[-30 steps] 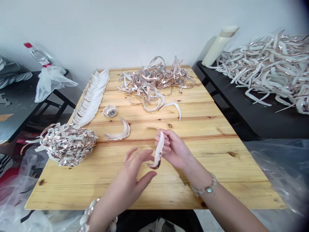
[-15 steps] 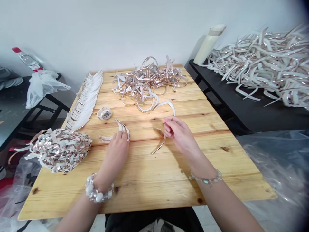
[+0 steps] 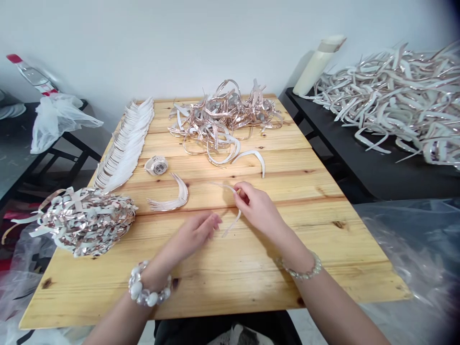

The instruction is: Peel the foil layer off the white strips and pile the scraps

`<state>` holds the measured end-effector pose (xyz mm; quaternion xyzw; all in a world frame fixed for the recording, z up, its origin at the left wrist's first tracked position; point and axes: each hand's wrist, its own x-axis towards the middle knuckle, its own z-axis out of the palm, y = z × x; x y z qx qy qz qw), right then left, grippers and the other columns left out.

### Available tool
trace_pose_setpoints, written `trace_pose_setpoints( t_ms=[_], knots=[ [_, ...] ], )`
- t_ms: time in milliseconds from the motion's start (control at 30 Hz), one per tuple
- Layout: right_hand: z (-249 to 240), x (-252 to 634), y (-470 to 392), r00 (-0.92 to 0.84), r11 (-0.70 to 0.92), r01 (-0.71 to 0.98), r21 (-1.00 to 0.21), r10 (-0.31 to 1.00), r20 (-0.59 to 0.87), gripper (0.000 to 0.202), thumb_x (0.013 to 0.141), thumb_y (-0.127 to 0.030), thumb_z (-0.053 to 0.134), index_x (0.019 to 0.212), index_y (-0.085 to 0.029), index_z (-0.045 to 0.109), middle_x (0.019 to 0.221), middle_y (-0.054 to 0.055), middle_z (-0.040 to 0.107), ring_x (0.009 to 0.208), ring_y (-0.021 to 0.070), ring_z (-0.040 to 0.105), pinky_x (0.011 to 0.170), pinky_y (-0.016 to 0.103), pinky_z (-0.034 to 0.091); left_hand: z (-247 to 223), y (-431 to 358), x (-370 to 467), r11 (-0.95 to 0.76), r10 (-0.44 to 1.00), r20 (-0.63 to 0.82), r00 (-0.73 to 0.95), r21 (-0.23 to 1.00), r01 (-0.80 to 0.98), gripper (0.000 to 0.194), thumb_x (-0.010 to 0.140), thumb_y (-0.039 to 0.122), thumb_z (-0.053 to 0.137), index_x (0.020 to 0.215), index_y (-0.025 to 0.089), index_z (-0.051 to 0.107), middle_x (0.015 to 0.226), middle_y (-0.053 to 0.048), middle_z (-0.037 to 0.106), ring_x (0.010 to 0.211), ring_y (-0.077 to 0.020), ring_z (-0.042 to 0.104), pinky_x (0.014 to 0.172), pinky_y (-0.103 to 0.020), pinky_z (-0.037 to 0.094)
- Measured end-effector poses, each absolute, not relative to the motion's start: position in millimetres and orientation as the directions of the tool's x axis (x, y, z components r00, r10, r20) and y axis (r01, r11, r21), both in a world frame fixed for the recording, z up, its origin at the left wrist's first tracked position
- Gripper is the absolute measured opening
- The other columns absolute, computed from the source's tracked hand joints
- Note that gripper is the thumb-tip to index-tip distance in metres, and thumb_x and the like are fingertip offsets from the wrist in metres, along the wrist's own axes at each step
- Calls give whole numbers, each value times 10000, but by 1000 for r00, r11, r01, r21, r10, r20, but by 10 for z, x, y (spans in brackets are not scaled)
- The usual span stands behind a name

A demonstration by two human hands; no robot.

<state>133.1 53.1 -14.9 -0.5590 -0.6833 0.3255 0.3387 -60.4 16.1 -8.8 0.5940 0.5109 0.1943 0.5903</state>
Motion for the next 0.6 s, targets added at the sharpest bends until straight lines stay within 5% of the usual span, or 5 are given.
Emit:
trace_pose_setpoints(
  t_ms=[133,233,433,600],
  knots=[
    [-120,1248,448,-60,187,441,-878,982,179,78,817,-219,601,884,-256,591,607,-45,525,508,128,429,548,262,310,-92,45,-468,570,608,-494,621,817,91,426,844,544,466,774,131,546,648,1,524,452,-67,420,392,-193,305],
    [-146,1199,416,9,101,207,-973,994,106,132,807,-273,651,883,-245,547,614,-54,510,520,115,438,514,235,325,-105,38,-456,545,695,-445,564,839,-9,372,829,484,529,687,142,506,574,36,469,420,-42,362,381,-175,256],
    [-135,1073,353,-519,-300,-28,-954,820,-242,453,861,-491,546,530,-186,497,403,-53,392,385,76,296,388,232,193,-132,61,-459,444,819,-387,424,895,-40,396,846,508,474,690,147,515,575,33,471,425,-54,371,386,-192,264],
    [-112,1000,271,-350,-274,-148,-950,913,-209,451,852,-470,582,517,-186,479,397,-47,436,377,66,319,374,223,209,-102,54,-457,501,784,-397,477,858,-109,344,843,442,457,684,146,527,581,25,487,436,-66,396,401,-204,272]
  ],
)
